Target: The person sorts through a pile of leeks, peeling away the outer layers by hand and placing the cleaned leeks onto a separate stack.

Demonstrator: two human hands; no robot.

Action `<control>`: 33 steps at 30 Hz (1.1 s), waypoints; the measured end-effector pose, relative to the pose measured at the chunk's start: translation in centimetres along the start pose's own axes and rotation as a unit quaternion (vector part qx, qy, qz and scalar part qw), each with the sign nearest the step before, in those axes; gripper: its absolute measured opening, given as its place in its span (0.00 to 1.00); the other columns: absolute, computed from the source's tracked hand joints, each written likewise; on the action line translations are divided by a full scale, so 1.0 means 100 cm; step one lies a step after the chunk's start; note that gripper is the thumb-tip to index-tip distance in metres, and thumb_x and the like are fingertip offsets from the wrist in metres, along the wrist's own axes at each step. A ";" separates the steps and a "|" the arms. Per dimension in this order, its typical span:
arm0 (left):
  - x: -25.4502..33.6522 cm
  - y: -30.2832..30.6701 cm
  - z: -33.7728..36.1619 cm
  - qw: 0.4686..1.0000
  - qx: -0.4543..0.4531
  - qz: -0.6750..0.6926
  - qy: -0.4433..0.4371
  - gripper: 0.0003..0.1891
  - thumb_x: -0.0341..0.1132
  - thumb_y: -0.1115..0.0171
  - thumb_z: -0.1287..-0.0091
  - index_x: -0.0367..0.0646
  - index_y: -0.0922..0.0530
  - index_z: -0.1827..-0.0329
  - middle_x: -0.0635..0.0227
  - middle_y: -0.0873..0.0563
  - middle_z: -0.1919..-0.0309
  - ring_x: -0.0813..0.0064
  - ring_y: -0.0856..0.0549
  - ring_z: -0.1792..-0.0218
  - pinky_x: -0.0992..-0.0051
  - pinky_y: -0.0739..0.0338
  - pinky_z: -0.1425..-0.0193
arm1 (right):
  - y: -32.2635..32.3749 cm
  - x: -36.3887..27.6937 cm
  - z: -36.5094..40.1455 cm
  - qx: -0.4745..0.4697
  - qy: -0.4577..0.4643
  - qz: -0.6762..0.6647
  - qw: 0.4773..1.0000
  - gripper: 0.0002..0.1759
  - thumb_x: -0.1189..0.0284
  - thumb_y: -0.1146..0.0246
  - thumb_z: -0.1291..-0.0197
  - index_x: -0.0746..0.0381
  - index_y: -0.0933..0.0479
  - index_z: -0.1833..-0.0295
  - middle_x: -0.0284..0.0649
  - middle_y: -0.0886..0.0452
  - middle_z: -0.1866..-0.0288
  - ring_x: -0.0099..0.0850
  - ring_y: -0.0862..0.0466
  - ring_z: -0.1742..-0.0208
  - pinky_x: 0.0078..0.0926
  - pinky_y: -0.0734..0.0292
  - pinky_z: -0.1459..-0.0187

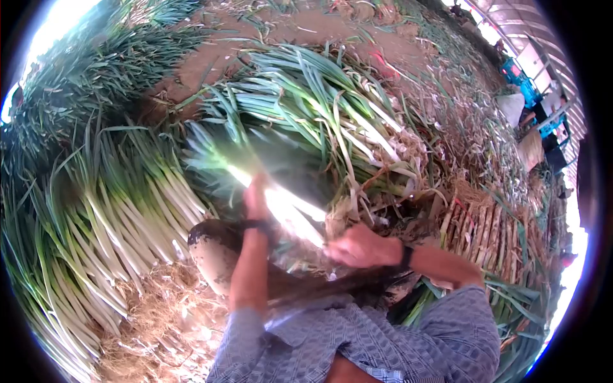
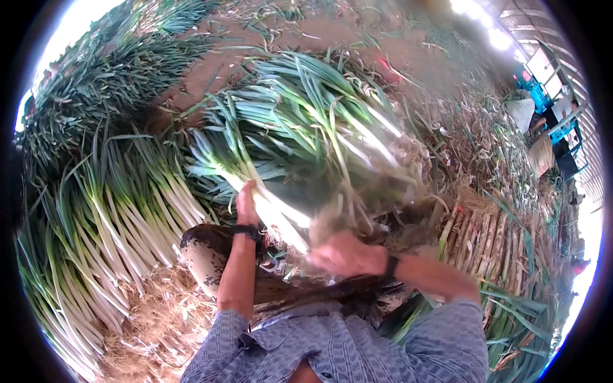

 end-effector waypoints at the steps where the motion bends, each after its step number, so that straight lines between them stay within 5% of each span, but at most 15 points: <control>1: -0.003 0.008 0.003 0.999 0.007 -0.040 -0.016 0.15 0.40 0.34 0.36 0.36 0.20 0.56 0.65 0.17 0.69 0.68 0.15 0.68 0.69 0.17 0.62 | -0.001 -0.022 0.017 -0.067 0.041 -0.129 0.989 0.18 0.61 0.37 0.29 0.58 0.26 0.71 0.39 0.28 0.81 0.32 0.26 0.82 0.35 0.28 0.75; 2: 0.014 0.002 0.022 0.995 0.046 -0.084 -0.028 0.17 0.39 0.32 0.40 0.33 0.19 0.57 0.65 0.17 0.68 0.69 0.17 0.69 0.69 0.21 0.63 | 0.004 -0.045 0.031 -0.129 0.080 -0.253 0.955 0.18 0.61 0.37 0.29 0.57 0.25 0.72 0.39 0.27 0.80 0.33 0.26 0.81 0.36 0.27 0.74; 5: 0.000 -0.010 0.010 0.994 0.090 -0.048 0.027 0.20 0.38 0.28 0.42 0.28 0.18 0.55 0.63 0.16 0.65 0.68 0.18 0.69 0.67 0.22 0.63 | 0.032 -0.070 0.044 -0.088 0.072 -0.172 0.979 0.19 0.59 0.38 0.28 0.57 0.26 0.71 0.39 0.26 0.79 0.35 0.25 0.81 0.36 0.27 0.73; 8: -0.012 -0.021 0.005 0.996 0.081 -0.032 0.007 0.19 0.36 0.27 0.42 0.28 0.18 0.56 0.63 0.16 0.64 0.69 0.19 0.68 0.67 0.22 0.62 | 0.050 -0.046 -0.001 0.072 -0.040 0.133 0.988 0.19 0.58 0.34 0.34 0.63 0.24 0.51 0.42 0.21 0.77 0.35 0.20 0.79 0.38 0.26 0.74; 9: -0.016 -0.023 0.006 0.995 0.089 -0.034 -0.007 0.19 0.36 0.27 0.42 0.28 0.18 0.56 0.63 0.16 0.63 0.69 0.19 0.68 0.67 0.23 0.62 | 0.040 -0.033 -0.026 0.060 -0.099 0.127 0.985 0.20 0.59 0.35 0.36 0.64 0.25 0.48 0.42 0.20 0.75 0.36 0.19 0.78 0.40 0.26 0.75; 14: 0.022 -0.045 0.062 0.995 0.102 -0.015 -0.005 0.16 0.37 0.27 0.40 0.30 0.17 0.61 0.66 0.17 0.68 0.73 0.20 0.70 0.69 0.25 0.64 | -0.021 0.040 -0.108 0.042 0.030 0.261 0.964 0.09 0.66 0.37 0.38 0.61 0.21 0.60 0.43 0.22 0.77 0.38 0.19 0.78 0.44 0.28 0.77; 15: 0.020 -0.040 0.059 0.996 0.085 -0.029 -0.004 0.16 0.37 0.27 0.40 0.30 0.17 0.61 0.66 0.17 0.68 0.74 0.21 0.70 0.69 0.25 0.64 | -0.031 0.038 -0.108 -0.013 -0.026 0.225 0.974 0.10 0.69 0.39 0.38 0.61 0.23 0.70 0.43 0.23 0.78 0.39 0.21 0.78 0.42 0.27 0.75; 17: 0.012 -0.028 0.047 0.997 0.053 -0.053 -0.006 0.17 0.38 0.27 0.40 0.30 0.17 0.61 0.67 0.17 0.68 0.74 0.21 0.72 0.69 0.25 0.65 | -0.023 0.017 -0.092 -0.143 0.155 0.057 0.976 0.13 0.68 0.40 0.37 0.62 0.25 0.73 0.44 0.23 0.78 0.39 0.22 0.78 0.41 0.27 0.72; 18: 0.012 -0.023 0.045 0.996 0.076 -0.036 -0.008 0.16 0.38 0.28 0.39 0.30 0.17 0.61 0.67 0.17 0.68 0.75 0.21 0.71 0.69 0.25 0.65 | -0.035 -0.003 -0.068 -0.229 0.100 -0.161 0.955 0.15 0.68 0.42 0.36 0.63 0.25 0.75 0.45 0.23 0.78 0.40 0.24 0.77 0.39 0.26 0.69; 19: 0.013 -0.023 0.043 0.995 0.097 -0.022 -0.010 0.16 0.38 0.28 0.39 0.30 0.16 0.61 0.68 0.17 0.68 0.75 0.21 0.71 0.68 0.24 0.65 | -0.034 -0.025 -0.048 -0.359 0.100 -0.116 0.921 0.15 0.66 0.40 0.35 0.64 0.24 0.72 0.47 0.21 0.74 0.38 0.20 0.72 0.41 0.24 0.66; 21: 0.008 -0.017 0.032 0.996 0.090 0.017 -0.015 0.16 0.38 0.30 0.37 0.30 0.17 0.59 0.68 0.17 0.68 0.74 0.19 0.70 0.67 0.23 0.65 | 0.001 -0.049 -0.012 -0.372 0.036 -0.054 0.926 0.18 0.60 0.36 0.35 0.61 0.19 0.48 0.47 0.15 0.63 0.35 0.14 0.58 0.45 0.19 0.54; 24: -0.026 -0.005 0.009 0.998 0.048 0.026 0.032 0.14 0.35 0.32 0.34 0.32 0.18 0.55 0.67 0.17 0.66 0.71 0.17 0.69 0.67 0.20 0.64 | 0.082 -0.016 -0.007 -0.039 -0.134 -0.071 0.988 0.41 0.55 0.34 0.33 0.60 0.41 0.22 0.56 0.26 0.30 0.40 0.14 0.46 0.45 0.15 0.46; 26: -0.023 -0.010 0.013 0.995 -0.012 0.085 0.045 0.11 0.32 0.37 0.32 0.34 0.21 0.51 0.64 0.16 0.64 0.68 0.15 0.68 0.68 0.16 0.62 | 0.100 0.015 -0.001 0.094 -0.274 -0.054 0.956 0.50 0.53 0.34 0.33 0.68 0.51 0.19 0.69 0.44 0.22 0.50 0.27 0.28 0.48 0.18 0.40; 29: 0.020 -0.034 0.055 0.991 -0.039 0.114 0.062 0.12 0.35 0.39 0.30 0.35 0.21 0.50 0.63 0.15 0.64 0.68 0.14 0.67 0.68 0.14 0.61 | 0.052 0.003 -0.024 0.094 -0.219 -0.179 0.955 0.45 0.53 0.38 0.29 0.64 0.50 0.19 0.59 0.44 0.20 0.52 0.35 0.23 0.52 0.29 0.30; 33: 0.048 -0.047 0.075 0.967 -0.139 0.208 0.047 0.15 0.40 0.42 0.26 0.36 0.22 0.49 0.60 0.14 0.62 0.68 0.14 0.65 0.68 0.14 0.57 | -0.006 0.004 -0.029 0.262 -0.111 -0.210 0.935 0.25 0.67 0.44 0.24 0.68 0.34 0.27 0.46 0.25 0.32 0.32 0.26 0.31 0.34 0.30 0.31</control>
Point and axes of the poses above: each hand's wrist, its own z-axis away from the middle knuckle, its own y-axis out of the back of the hand, x = y × z, the point moved 2 cm from there along -z, towards the middle knuckle
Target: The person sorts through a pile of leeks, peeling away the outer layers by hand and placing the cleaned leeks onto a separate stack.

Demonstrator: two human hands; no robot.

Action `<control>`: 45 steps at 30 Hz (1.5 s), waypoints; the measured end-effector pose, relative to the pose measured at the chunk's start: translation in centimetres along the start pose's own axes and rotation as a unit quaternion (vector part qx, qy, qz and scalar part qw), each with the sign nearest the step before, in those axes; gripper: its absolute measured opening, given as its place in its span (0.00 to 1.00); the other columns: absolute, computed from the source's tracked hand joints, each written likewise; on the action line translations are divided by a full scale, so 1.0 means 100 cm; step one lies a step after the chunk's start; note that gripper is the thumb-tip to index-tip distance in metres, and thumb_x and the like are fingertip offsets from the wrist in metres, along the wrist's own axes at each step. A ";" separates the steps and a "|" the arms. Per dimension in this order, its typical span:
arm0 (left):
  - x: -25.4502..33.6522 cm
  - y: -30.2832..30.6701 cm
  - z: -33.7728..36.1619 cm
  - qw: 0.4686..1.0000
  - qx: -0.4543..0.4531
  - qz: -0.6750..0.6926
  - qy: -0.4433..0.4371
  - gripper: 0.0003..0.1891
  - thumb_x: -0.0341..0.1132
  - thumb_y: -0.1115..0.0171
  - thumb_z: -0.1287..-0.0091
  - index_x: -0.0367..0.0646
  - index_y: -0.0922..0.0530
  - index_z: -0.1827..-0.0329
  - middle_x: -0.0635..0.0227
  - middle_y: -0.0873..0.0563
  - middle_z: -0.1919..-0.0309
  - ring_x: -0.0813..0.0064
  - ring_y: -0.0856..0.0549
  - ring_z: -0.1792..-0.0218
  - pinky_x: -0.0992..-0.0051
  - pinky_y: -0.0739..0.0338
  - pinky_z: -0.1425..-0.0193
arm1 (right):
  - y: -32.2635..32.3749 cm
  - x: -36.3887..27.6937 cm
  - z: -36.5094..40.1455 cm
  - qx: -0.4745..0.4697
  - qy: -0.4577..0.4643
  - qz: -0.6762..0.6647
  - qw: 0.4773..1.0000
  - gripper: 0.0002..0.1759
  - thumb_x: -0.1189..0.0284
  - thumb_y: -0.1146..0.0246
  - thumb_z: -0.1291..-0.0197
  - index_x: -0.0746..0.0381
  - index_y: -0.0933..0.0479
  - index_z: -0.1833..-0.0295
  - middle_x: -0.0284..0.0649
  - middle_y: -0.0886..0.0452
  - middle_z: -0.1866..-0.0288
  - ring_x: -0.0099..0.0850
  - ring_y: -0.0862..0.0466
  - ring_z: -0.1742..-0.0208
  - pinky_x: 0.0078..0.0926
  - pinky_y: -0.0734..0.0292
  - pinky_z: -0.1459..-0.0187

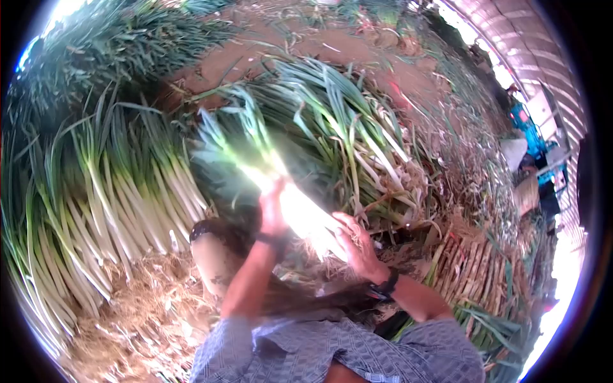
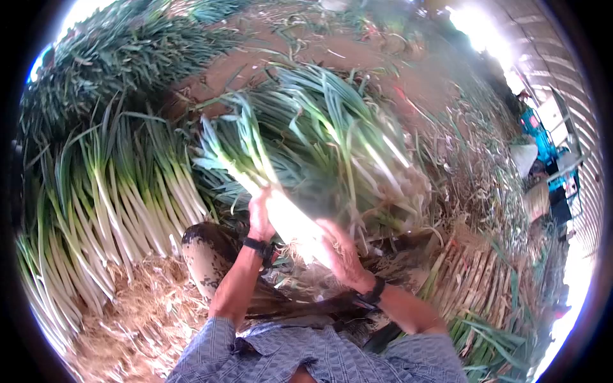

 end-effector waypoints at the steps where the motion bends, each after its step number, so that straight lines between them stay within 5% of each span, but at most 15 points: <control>1: -0.006 0.003 -0.003 1.000 0.007 0.011 0.019 0.16 0.43 0.42 0.25 0.37 0.22 0.48 0.62 0.14 0.61 0.69 0.14 0.63 0.70 0.15 0.55 | -0.006 0.004 -0.003 0.023 0.023 -0.014 0.999 0.23 0.69 0.45 0.24 0.68 0.31 0.29 0.44 0.23 0.34 0.31 0.24 0.33 0.31 0.30 0.33; 6: -0.055 0.067 -0.034 0.997 0.073 -0.004 0.004 0.17 0.46 0.42 0.24 0.42 0.23 0.44 0.65 0.15 0.57 0.68 0.14 0.57 0.68 0.15 0.52 | -0.020 0.068 0.001 0.034 -0.027 -0.045 0.998 0.21 0.72 0.46 0.24 0.67 0.29 0.30 0.40 0.21 0.35 0.30 0.23 0.36 0.27 0.30 0.33; 10: -0.060 0.067 -0.034 0.995 0.091 0.034 0.017 0.18 0.47 0.41 0.26 0.43 0.23 0.44 0.64 0.15 0.57 0.67 0.13 0.56 0.65 0.15 0.50 | -0.008 0.032 0.038 0.239 -0.014 -0.008 0.971 0.23 0.65 0.53 0.22 0.69 0.26 0.33 0.43 0.22 0.34 0.33 0.26 0.32 0.31 0.34 0.29; 13: -0.057 0.048 -0.031 0.991 0.092 0.081 0.055 0.16 0.47 0.40 0.27 0.44 0.22 0.46 0.65 0.15 0.59 0.67 0.13 0.58 0.65 0.15 0.51 | -0.014 0.099 0.038 0.176 -0.056 0.041 0.982 0.25 0.68 0.53 0.21 0.70 0.35 0.26 0.49 0.29 0.27 0.35 0.28 0.27 0.35 0.32 0.29; 14: -0.061 0.045 -0.030 0.989 0.090 0.094 0.076 0.16 0.46 0.40 0.27 0.45 0.22 0.47 0.66 0.15 0.60 0.67 0.14 0.59 0.65 0.15 0.52 | -0.030 0.134 0.029 0.268 -0.094 -0.061 0.957 0.19 0.68 0.50 0.23 0.69 0.23 0.40 0.47 0.21 0.39 0.37 0.24 0.35 0.34 0.30 0.31; 16: -0.064 0.054 -0.035 0.994 0.042 0.069 0.075 0.15 0.46 0.40 0.27 0.46 0.21 0.48 0.66 0.15 0.60 0.68 0.14 0.60 0.65 0.15 0.52 | -0.058 0.160 0.010 0.185 0.073 0.122 0.972 0.24 0.68 0.48 0.24 0.64 0.34 0.27 0.47 0.27 0.30 0.36 0.24 0.33 0.33 0.29 0.32; 18: -0.077 0.088 -0.055 0.996 0.077 -0.030 -0.028 0.14 0.45 0.40 0.27 0.47 0.22 0.47 0.68 0.16 0.61 0.68 0.14 0.60 0.65 0.15 0.52 | -0.066 0.135 -0.005 0.107 0.060 0.064 0.990 0.26 0.69 0.46 0.24 0.64 0.35 0.25 0.44 0.27 0.29 0.34 0.24 0.34 0.32 0.28 0.35; 21: -0.072 0.086 -0.043 0.994 0.083 -0.047 0.052 0.14 0.42 0.40 0.27 0.45 0.23 0.45 0.68 0.16 0.59 0.68 0.15 0.59 0.65 0.16 0.50 | -0.038 0.071 0.002 -0.035 -0.183 -0.240 0.953 0.24 0.69 0.39 0.29 0.67 0.28 0.31 0.36 0.20 0.39 0.26 0.22 0.40 0.28 0.25 0.41; 22: -0.065 0.072 -0.032 0.996 0.082 -0.002 0.023 0.15 0.41 0.40 0.27 0.43 0.23 0.44 0.67 0.17 0.57 0.69 0.15 0.58 0.66 0.16 0.50 | -0.014 0.048 0.006 -0.082 -0.206 -0.111 0.969 0.23 0.69 0.37 0.30 0.66 0.25 0.33 0.35 0.16 0.46 0.24 0.19 0.47 0.26 0.24 0.45; 24: -0.067 0.070 -0.034 0.992 0.116 0.021 0.037 0.17 0.42 0.37 0.28 0.41 0.23 0.43 0.66 0.17 0.56 0.69 0.16 0.59 0.69 0.15 0.54 | 0.024 0.110 0.009 0.047 -0.162 -0.089 0.982 0.19 0.69 0.37 0.31 0.66 0.21 0.39 0.37 0.14 0.51 0.26 0.16 0.53 0.29 0.21 0.46; 27: -0.055 0.051 -0.019 0.991 0.130 0.004 0.023 0.17 0.42 0.34 0.29 0.41 0.23 0.44 0.67 0.17 0.57 0.71 0.16 0.60 0.69 0.15 0.57 | 0.036 0.074 -0.030 0.254 -0.150 -0.178 0.939 0.24 0.64 0.44 0.29 0.61 0.27 0.32 0.45 0.21 0.36 0.35 0.22 0.35 0.35 0.24 0.36; 30: -0.060 0.047 -0.019 0.992 0.118 -0.013 0.041 0.15 0.45 0.37 0.27 0.42 0.19 0.50 0.74 0.17 0.61 0.80 0.19 0.62 0.75 0.22 0.60 | -0.030 0.079 -0.047 -0.046 0.047 -0.034 0.997 0.27 0.61 0.49 0.24 0.63 0.33 0.26 0.50 0.30 0.27 0.40 0.33 0.23 0.42 0.39 0.23; 34: -0.061 0.078 -0.021 0.982 0.126 -0.130 0.047 0.14 0.46 0.35 0.28 0.46 0.18 0.65 0.80 0.21 0.73 0.86 0.27 0.75 0.76 0.34 0.73 | -0.063 0.069 -0.040 -0.128 0.002 -0.017 0.992 0.31 0.71 0.48 0.24 0.67 0.47 0.21 0.52 0.41 0.21 0.42 0.41 0.20 0.38 0.48 0.21; 41: -0.012 -0.011 0.026 0.930 0.008 -0.356 -0.088 0.08 0.31 0.34 0.31 0.39 0.19 0.53 0.72 0.16 0.69 0.77 0.16 0.71 0.74 0.17 0.65 | -0.017 0.006 -0.013 -0.125 0.086 0.036 0.988 0.36 0.71 0.48 0.25 0.71 0.55 0.20 0.54 0.43 0.21 0.41 0.42 0.20 0.40 0.50 0.21; 45: 0.007 -0.073 0.073 0.959 -0.061 -0.246 -0.125 0.23 0.32 0.29 0.36 0.37 0.24 0.40 0.67 0.16 0.58 0.76 0.16 0.62 0.73 0.16 0.60 | -0.029 -0.006 0.046 -0.024 0.125 -0.017 0.992 0.37 0.69 0.43 0.27 0.71 0.51 0.21 0.51 0.39 0.23 0.38 0.38 0.22 0.39 0.46 0.22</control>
Point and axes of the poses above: each hand's wrist, its own z-axis away from the middle knuckle, its own y-axis out of the back of the hand, x = y × z, the point moved 2 cm from there along -z, towards the middle knuckle
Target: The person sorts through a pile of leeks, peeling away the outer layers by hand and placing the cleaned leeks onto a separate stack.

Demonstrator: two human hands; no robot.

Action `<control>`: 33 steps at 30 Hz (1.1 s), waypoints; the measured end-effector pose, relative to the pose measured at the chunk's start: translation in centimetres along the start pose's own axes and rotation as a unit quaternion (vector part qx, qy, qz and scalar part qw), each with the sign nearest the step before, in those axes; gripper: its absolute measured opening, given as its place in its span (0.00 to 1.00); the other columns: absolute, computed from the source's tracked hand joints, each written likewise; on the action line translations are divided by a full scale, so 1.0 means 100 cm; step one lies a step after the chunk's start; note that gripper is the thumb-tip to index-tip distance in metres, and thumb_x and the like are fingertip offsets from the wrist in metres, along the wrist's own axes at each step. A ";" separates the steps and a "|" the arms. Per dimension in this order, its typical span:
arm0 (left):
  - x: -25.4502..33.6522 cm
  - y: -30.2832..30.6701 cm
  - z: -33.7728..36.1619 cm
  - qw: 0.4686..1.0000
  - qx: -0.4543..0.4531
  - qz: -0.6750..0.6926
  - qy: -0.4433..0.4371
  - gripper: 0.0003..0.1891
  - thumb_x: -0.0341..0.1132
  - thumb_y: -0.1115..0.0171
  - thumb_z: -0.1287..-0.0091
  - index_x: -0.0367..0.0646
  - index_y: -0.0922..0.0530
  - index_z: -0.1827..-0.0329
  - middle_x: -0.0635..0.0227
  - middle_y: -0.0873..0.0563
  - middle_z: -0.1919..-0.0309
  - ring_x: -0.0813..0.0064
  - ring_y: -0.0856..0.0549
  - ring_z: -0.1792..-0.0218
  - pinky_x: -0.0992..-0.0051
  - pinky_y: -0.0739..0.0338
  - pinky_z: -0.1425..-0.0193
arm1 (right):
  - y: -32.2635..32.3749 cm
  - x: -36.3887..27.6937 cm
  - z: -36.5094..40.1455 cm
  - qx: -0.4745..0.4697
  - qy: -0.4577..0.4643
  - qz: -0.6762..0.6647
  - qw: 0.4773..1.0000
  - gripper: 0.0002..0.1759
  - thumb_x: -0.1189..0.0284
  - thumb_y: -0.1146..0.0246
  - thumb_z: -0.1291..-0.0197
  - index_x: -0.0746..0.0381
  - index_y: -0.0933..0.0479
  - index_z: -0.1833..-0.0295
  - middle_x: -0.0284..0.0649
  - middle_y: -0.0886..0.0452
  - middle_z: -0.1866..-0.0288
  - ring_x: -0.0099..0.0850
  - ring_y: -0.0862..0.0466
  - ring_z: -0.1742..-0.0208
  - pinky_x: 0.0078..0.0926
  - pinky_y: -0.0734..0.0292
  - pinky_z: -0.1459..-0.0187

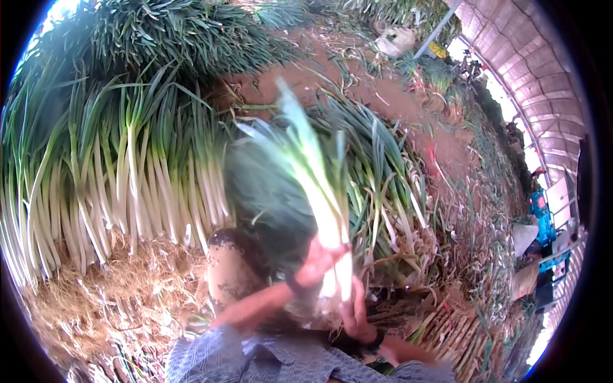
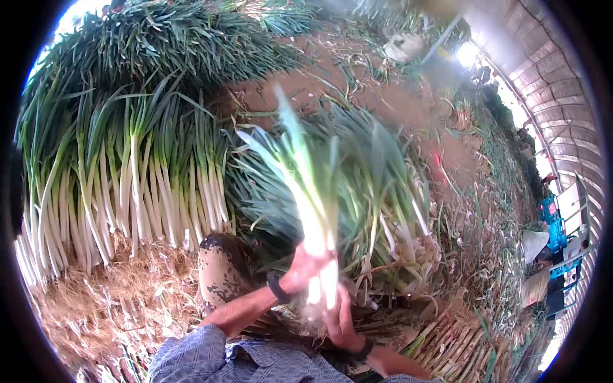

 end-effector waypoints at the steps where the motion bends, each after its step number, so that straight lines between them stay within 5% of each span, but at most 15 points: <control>1: -0.006 -0.002 0.004 1.000 -0.012 0.019 -0.019 0.23 0.32 0.29 0.37 0.36 0.24 0.40 0.65 0.16 0.56 0.74 0.16 0.60 0.73 0.16 0.59 | -0.002 -0.001 0.007 0.037 -0.014 -0.036 0.999 0.37 0.69 0.41 0.28 0.71 0.49 0.22 0.50 0.37 0.24 0.38 0.37 0.23 0.39 0.45 0.23; 3: -0.014 -0.003 0.009 0.998 -0.051 0.021 -0.042 0.25 0.28 0.29 0.37 0.35 0.26 0.38 0.60 0.17 0.49 0.70 0.15 0.55 0.72 0.14 0.57 | 0.003 0.020 0.012 0.008 -0.101 -0.136 0.986 0.37 0.68 0.37 0.30 0.69 0.45 0.23 0.47 0.34 0.27 0.36 0.33 0.26 0.39 0.40 0.25; 6: -0.054 0.030 0.006 0.966 -0.174 -0.173 -0.084 0.20 0.22 0.31 0.38 0.36 0.23 0.42 0.62 0.13 0.57 0.74 0.13 0.61 0.74 0.13 0.59 | 0.016 0.050 -0.010 0.068 -0.242 -0.217 0.943 0.37 0.69 0.32 0.33 0.67 0.42 0.26 0.44 0.28 0.31 0.32 0.25 0.33 0.33 0.25 0.35; 8: -0.094 0.047 0.016 0.923 -0.193 -0.321 -0.086 0.17 0.31 0.32 0.36 0.38 0.21 0.45 0.57 0.13 0.62 0.65 0.12 0.68 0.70 0.15 0.64 | 0.015 0.116 -0.024 0.094 -0.279 -0.285 0.912 0.36 0.73 0.38 0.30 0.68 0.44 0.22 0.46 0.25 0.31 0.35 0.22 0.35 0.36 0.25 0.36; 10: -0.131 0.058 0.032 0.864 -0.263 -0.394 -0.168 0.19 0.40 0.35 0.33 0.39 0.22 0.44 0.51 0.13 0.62 0.58 0.12 0.68 0.66 0.16 0.67 | 0.019 0.064 -0.048 0.033 -0.146 -0.092 0.984 0.30 0.72 0.35 0.32 0.68 0.35 0.29 0.45 0.20 0.37 0.34 0.18 0.41 0.33 0.22 0.41; 12: -0.139 0.047 0.047 0.745 -0.239 -0.612 -0.115 0.37 0.46 0.29 0.36 0.32 0.34 0.32 0.64 0.16 0.65 0.60 0.15 0.68 0.64 0.19 0.63 | 0.008 0.060 -0.054 0.074 -0.212 -0.128 0.966 0.24 0.71 0.32 0.34 0.67 0.27 0.35 0.43 0.16 0.43 0.32 0.15 0.46 0.30 0.21 0.44; 14: -0.135 0.039 0.050 0.727 -0.260 -0.629 -0.092 0.36 0.47 0.30 0.35 0.32 0.33 0.32 0.60 0.17 0.64 0.59 0.14 0.68 0.64 0.19 0.63 | -0.001 0.107 -0.055 0.194 -0.440 -0.378 0.791 0.18 0.71 0.30 0.36 0.65 0.21 0.43 0.40 0.14 0.48 0.30 0.14 0.49 0.28 0.20 0.45; 17: -0.046 -0.020 0.056 0.680 -0.239 -0.692 0.044 0.34 0.46 0.31 0.35 0.34 0.32 0.32 0.55 0.17 0.61 0.58 0.14 0.65 0.66 0.18 0.60 | 0.005 0.134 -0.037 0.179 -0.383 -0.401 0.812 0.15 0.67 0.33 0.33 0.64 0.19 0.45 0.38 0.13 0.51 0.28 0.14 0.52 0.27 0.20 0.47; 20: -0.037 -0.019 0.059 0.788 -0.191 -0.568 0.143 0.32 0.43 0.28 0.35 0.36 0.30 0.34 0.54 0.17 0.55 0.61 0.12 0.59 0.68 0.18 0.57 | 0.011 0.126 -0.029 0.177 -0.352 -0.412 0.822 0.19 0.61 0.38 0.29 0.64 0.20 0.44 0.38 0.13 0.51 0.29 0.14 0.53 0.27 0.19 0.48; 23: -0.091 0.016 0.052 0.909 -0.296 -0.258 0.142 0.34 0.40 0.26 0.35 0.37 0.33 0.30 0.57 0.16 0.48 0.65 0.13 0.50 0.68 0.18 0.48 | 0.012 0.110 -0.025 0.166 -0.328 -0.472 0.801 0.25 0.55 0.43 0.29 0.65 0.22 0.40 0.41 0.14 0.50 0.31 0.14 0.54 0.27 0.19 0.49; 25: -0.079 0.012 0.058 0.919 -0.307 -0.161 0.187 0.36 0.39 0.27 0.34 0.39 0.35 0.27 0.59 0.16 0.46 0.68 0.14 0.48 0.68 0.19 0.45 | 0.014 0.105 -0.018 0.154 -0.308 -0.527 0.777 0.30 0.52 0.45 0.30 0.66 0.24 0.37 0.43 0.14 0.49 0.33 0.14 0.54 0.27 0.19 0.50; 27: -0.077 0.009 0.054 0.874 -0.336 -0.232 0.264 0.39 0.37 0.28 0.32 0.40 0.40 0.23 0.61 0.17 0.42 0.71 0.16 0.45 0.69 0.20 0.39 | 0.016 0.107 -0.011 0.125 -0.319 -0.559 0.755 0.29 0.53 0.48 0.28 0.68 0.25 0.38 0.45 0.15 0.47 0.36 0.15 0.50 0.33 0.21 0.43; 28: -0.087 0.014 0.054 0.884 -0.294 -0.195 0.308 0.37 0.37 0.28 0.32 0.39 0.38 0.24 0.61 0.17 0.43 0.71 0.16 0.45 0.69 0.20 0.40 | 0.015 0.108 -0.010 0.110 -0.321 -0.576 0.743 0.29 0.54 0.50 0.27 0.69 0.25 0.38 0.46 0.16 0.46 0.37 0.15 0.47 0.35 0.22 0.39; 30: -0.109 0.023 0.055 0.890 -0.206 -0.119 0.389 0.34 0.37 0.28 0.32 0.38 0.35 0.26 0.61 0.17 0.43 0.71 0.16 0.47 0.69 0.20 0.41 | 0.010 0.127 -0.004 0.098 -0.310 -0.588 0.740 0.33 0.51 0.47 0.29 0.68 0.27 0.34 0.47 0.15 0.45 0.36 0.14 0.52 0.28 0.20 0.47; 33: -0.118 0.017 0.058 0.896 -0.230 -0.162 0.342 0.28 0.46 0.22 0.39 0.38 0.20 0.42 0.62 0.13 0.52 0.72 0.15 0.54 0.70 0.19 0.46 | 0.006 0.194 0.015 0.084 -0.303 -0.527 0.789 0.36 0.50 0.47 0.26 0.69 0.34 0.27 0.48 0.22 0.34 0.36 0.18 0.42 0.30 0.24 0.39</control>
Point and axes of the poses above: each hand's wrist, its own z-axis away from the middle knuckle, its own y-axis out of the back of the hand, x = y × z, the point moved 2 cm from there along -z, towards the middle knuckle
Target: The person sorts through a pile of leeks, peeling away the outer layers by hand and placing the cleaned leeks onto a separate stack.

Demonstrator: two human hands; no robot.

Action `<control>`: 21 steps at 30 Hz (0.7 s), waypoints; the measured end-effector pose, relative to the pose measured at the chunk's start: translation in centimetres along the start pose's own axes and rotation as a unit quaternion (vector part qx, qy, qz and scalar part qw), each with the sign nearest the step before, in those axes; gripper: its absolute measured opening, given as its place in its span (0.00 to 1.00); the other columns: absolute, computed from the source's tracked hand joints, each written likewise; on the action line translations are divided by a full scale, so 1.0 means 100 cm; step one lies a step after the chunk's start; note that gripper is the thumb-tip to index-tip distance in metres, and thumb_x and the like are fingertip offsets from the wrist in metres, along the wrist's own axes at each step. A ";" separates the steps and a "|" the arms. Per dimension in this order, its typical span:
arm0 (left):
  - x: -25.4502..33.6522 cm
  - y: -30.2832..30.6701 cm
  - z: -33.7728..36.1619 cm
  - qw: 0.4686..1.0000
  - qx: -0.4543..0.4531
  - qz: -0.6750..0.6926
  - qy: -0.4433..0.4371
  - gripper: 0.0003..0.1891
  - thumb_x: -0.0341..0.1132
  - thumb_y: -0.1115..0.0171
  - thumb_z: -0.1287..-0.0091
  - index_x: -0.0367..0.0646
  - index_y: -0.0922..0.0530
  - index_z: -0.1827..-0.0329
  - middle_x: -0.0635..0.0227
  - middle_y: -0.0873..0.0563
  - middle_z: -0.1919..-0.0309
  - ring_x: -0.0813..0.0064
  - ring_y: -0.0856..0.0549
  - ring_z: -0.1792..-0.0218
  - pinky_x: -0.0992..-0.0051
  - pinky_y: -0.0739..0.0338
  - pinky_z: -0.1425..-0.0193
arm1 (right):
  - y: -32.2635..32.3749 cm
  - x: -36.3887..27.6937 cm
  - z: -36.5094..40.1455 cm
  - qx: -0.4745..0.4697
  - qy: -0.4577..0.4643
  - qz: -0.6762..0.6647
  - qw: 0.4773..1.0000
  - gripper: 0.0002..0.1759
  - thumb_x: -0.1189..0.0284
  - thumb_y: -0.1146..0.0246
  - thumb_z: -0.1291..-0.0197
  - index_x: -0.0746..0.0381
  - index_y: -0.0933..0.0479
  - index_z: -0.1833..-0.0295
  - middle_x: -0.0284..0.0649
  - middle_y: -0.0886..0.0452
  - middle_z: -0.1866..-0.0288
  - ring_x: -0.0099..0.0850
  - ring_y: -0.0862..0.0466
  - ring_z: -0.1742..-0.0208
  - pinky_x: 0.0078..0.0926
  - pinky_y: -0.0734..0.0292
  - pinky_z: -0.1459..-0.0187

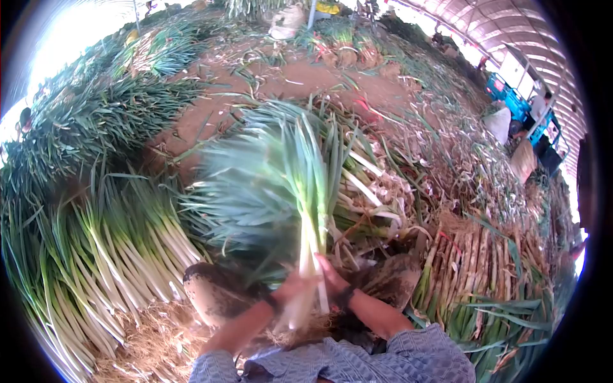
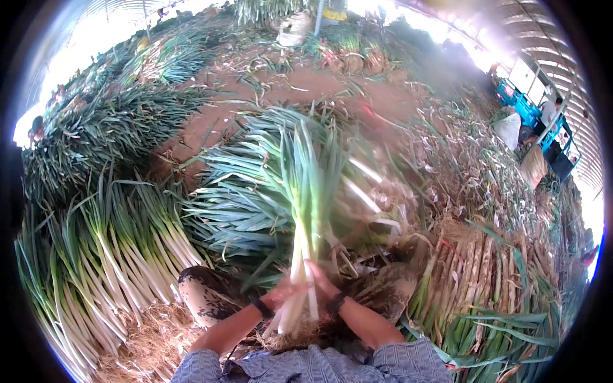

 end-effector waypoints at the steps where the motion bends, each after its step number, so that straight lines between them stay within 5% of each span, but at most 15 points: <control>1: -0.017 0.003 -0.011 0.999 0.014 -0.036 -0.010 0.27 0.46 0.22 0.38 0.38 0.19 0.42 0.62 0.13 0.53 0.72 0.15 0.55 0.70 0.19 0.47 | 0.003 0.006 -0.002 0.023 0.029 0.040 0.999 0.37 0.50 0.48 0.25 0.68 0.37 0.25 0.48 0.25 0.30 0.36 0.21 0.38 0.31 0.27 0.36; 3: -0.041 0.014 -0.029 0.992 0.045 -0.110 -0.033 0.27 0.45 0.23 0.38 0.38 0.19 0.42 0.63 0.13 0.53 0.72 0.15 0.56 0.71 0.19 0.48 | -0.006 0.012 -0.002 0.080 0.091 0.099 0.988 0.38 0.51 0.49 0.24 0.67 0.42 0.22 0.47 0.31 0.25 0.35 0.26 0.32 0.32 0.32 0.30; 4: -0.038 0.016 -0.030 0.986 0.007 -0.167 0.012 0.40 0.57 0.25 0.39 0.35 0.26 0.35 0.48 0.16 0.47 0.59 0.16 0.46 0.62 0.22 0.38 | -0.012 0.013 -0.001 0.114 0.126 0.119 0.978 0.38 0.51 0.49 0.23 0.66 0.45 0.20 0.46 0.34 0.24 0.34 0.29 0.29 0.33 0.34 0.28; 9: -0.005 -0.002 -0.007 0.985 0.015 -0.168 -0.045 0.40 0.55 0.22 0.42 0.35 0.24 0.36 0.48 0.16 0.46 0.59 0.16 0.46 0.63 0.23 0.36 | -0.002 0.023 0.022 0.046 0.298 0.377 0.875 0.36 0.53 0.50 0.22 0.66 0.44 0.21 0.44 0.34 0.28 0.32 0.31 0.31 0.31 0.36 0.28; 11: -0.009 0.001 -0.009 0.979 0.008 -0.197 -0.046 0.39 0.54 0.22 0.42 0.35 0.24 0.36 0.48 0.15 0.46 0.59 0.16 0.45 0.63 0.24 0.36 | -0.004 -0.001 0.025 0.014 0.302 0.474 0.827 0.33 0.53 0.50 0.21 0.68 0.37 0.25 0.44 0.28 0.34 0.32 0.27 0.37 0.31 0.32 0.32; 13: -0.026 0.012 -0.020 0.967 0.005 -0.252 -0.035 0.38 0.54 0.23 0.42 0.36 0.24 0.36 0.49 0.15 0.45 0.59 0.16 0.45 0.63 0.24 0.36 | -0.034 -0.058 0.034 0.154 0.092 0.483 0.857 0.19 0.59 0.42 0.25 0.66 0.22 0.48 0.32 0.20 0.62 0.26 0.21 0.58 0.28 0.24 0.52; 14: -0.034 0.011 -0.026 0.976 0.001 -0.213 -0.043 0.41 0.55 0.23 0.43 0.32 0.26 0.36 0.45 0.16 0.46 0.55 0.16 0.45 0.62 0.23 0.36 | -0.036 -0.076 0.031 0.189 0.203 0.456 0.845 0.17 0.63 0.38 0.27 0.66 0.22 0.46 0.32 0.20 0.64 0.23 0.22 0.63 0.23 0.24 0.61; 15: -0.044 0.012 -0.029 0.970 0.026 -0.236 -0.052 0.39 0.52 0.22 0.43 0.32 0.25 0.37 0.49 0.15 0.48 0.59 0.15 0.48 0.64 0.21 0.39 | -0.014 -0.096 0.014 0.189 0.219 0.505 0.813 0.18 0.62 0.36 0.28 0.67 0.22 0.45 0.34 0.18 0.64 0.20 0.21 0.67 0.18 0.23 0.67; 16: -0.052 0.013 -0.032 0.963 0.049 -0.259 -0.062 0.38 0.49 0.21 0.43 0.31 0.24 0.38 0.52 0.13 0.50 0.62 0.13 0.50 0.66 0.20 0.41 | -0.010 -0.115 -0.005 0.203 0.218 0.460 0.836 0.20 0.61 0.37 0.27 0.69 0.23 0.44 0.38 0.15 0.61 0.18 0.19 0.68 0.14 0.23 0.70; 17: -0.050 0.009 -0.031 0.954 0.067 -0.288 -0.057 0.39 0.49 0.20 0.45 0.30 0.24 0.37 0.53 0.13 0.51 0.63 0.13 0.51 0.66 0.19 0.41 | -0.021 -0.135 -0.024 0.223 0.278 0.470 0.807 0.12 0.61 0.37 0.29 0.55 0.24 0.65 0.24 0.30 0.81 0.18 0.31 0.81 0.19 0.36 0.80; 21: -0.020 -0.008 -0.018 0.919 0.122 -0.372 -0.036 0.49 0.53 0.18 0.50 0.24 0.30 0.34 0.46 0.17 0.46 0.57 0.16 0.45 0.63 0.21 0.36 | -0.034 -0.186 -0.095 0.257 0.214 0.565 0.754 0.14 0.62 0.33 0.35 0.62 0.22 0.62 0.38 0.23 0.79 0.34 0.20 0.74 0.36 0.25 0.71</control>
Point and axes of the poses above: each hand's wrist, its own z-axis away from the middle knuckle, its own y-axis out of the back of the hand, x = y × z, the point moved 2 cm from there along -z, towards the middle knuckle
